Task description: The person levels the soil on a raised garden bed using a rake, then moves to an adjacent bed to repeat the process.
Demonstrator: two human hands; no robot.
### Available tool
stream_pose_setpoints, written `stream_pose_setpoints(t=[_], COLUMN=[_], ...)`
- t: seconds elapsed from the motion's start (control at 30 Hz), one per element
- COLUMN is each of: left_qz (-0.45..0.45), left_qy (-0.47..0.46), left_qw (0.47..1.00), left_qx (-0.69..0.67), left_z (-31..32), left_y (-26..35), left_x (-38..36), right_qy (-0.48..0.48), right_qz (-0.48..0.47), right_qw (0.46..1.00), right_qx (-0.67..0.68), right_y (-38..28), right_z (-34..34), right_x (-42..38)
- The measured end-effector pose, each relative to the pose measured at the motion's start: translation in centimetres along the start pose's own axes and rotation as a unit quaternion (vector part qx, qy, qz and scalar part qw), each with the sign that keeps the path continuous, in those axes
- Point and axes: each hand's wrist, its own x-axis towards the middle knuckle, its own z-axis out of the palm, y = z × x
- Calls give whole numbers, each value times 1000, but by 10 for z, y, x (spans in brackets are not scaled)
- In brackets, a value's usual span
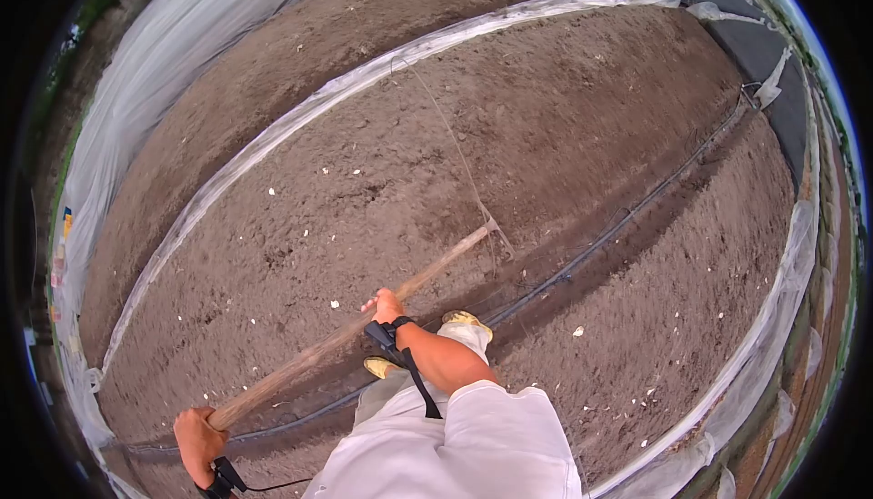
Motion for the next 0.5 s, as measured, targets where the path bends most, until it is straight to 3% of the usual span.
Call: stream_pose_setpoints(t=[0.13, 0.23, 0.33, 0.43, 0.5], left_qz=[-101, -112, -119, -28, -36], left_qy=[-32, -62, -57, -54, -41], left_qw=[994, 991, 991, 996, 992], left_qx=[5, 41, -14, -65, -111], left_z=[-52, -74, -53, 36, 99], left_y=[-35, -41, -24, 1, 50], left_x=[-61, -89, -78, -53, -33], right_qy=[-73, -105, -121, -53, 5], right_qz=[85, 144, 106, -67, -75], right_qw=[993, 983, 986, 996, 996], right_qx=[-40, -47, -35, -33, -41], right_y=[104, 121, 90, -2, -73], right_z=[37, 62, 59, 23, -6], right_x=[-20, -45, -45, -19, 15])
